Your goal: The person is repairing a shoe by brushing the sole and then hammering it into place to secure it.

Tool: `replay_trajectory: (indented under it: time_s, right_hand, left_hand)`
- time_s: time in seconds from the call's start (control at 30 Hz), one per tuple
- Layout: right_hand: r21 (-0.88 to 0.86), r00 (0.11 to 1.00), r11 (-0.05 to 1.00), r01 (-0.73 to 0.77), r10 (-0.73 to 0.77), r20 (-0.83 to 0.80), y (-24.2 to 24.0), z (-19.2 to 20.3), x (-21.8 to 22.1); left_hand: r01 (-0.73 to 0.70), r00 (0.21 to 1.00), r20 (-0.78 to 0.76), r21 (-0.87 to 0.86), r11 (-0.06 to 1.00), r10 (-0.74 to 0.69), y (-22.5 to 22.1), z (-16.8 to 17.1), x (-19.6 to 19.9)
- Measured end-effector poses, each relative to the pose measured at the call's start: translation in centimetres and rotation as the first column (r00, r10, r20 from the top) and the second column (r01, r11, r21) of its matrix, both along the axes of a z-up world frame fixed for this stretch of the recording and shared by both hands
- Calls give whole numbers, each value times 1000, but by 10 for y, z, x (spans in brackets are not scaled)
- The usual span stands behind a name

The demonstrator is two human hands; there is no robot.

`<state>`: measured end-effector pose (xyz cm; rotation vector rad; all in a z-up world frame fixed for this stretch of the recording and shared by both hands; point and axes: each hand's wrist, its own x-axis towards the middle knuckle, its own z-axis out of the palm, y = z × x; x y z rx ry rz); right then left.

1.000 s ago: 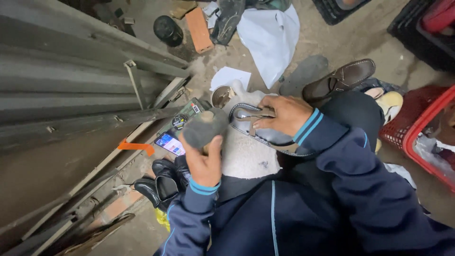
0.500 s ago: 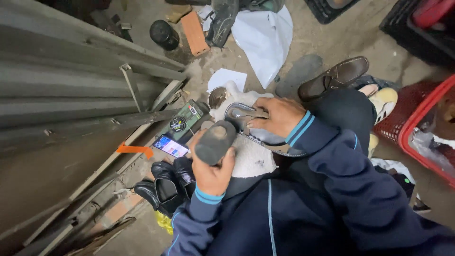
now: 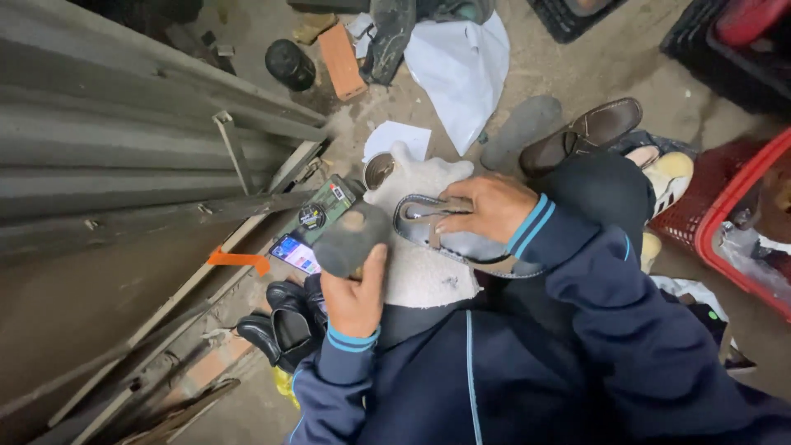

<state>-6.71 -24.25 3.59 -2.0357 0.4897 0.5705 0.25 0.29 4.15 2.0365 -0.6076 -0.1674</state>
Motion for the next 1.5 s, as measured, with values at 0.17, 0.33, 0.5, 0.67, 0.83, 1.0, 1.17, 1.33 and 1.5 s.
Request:
replay_trajectory:
  time_s: [0.17,0.33,0.5,0.67,0.83,1.0,1.17,1.33,1.5]
  right_hand:
    - [-75,992,989,-124,123,-27,-9,11,11]
    - [-31,985,985,-169,167,-52,-16,-1,13]
    - [-49,964,965,-259,254,-78,-21,-12,13]
    - [-25,949,951,-308,305,-86,-24,-7,20]
    - [-50,953,952,-303,302,-19,-16,-22,9]
    - [-533,773,846,31,317,549,18,-28,-33]
    - [-614,617,737,284,350,705,56,-27,-64]
    - [-655,570,658,373,395,721,70,-44,-76]
    - [-648,606,655,388,349,715,72,-25,-73]
  left_hand:
    - [92,995,-50,78,993,-88,5,-24,9]
    - [13,997,-75,35,999,-10,5,-27,10]
    - [64,989,-141,97,993,-50,-2,10,13]
    - [71,989,-138,199,977,-44,-18,-9,15]
    - [-25,986,-161,108,994,42,-3,-17,16]
    - [177,967,-238,355,918,-95,17,-50,15]
    - [136,981,-155,99,986,-119,-10,13,16]
    - [268,954,108,122,956,-281,-16,2,11]
    - [214,973,83,10,977,-214,-17,29,9]
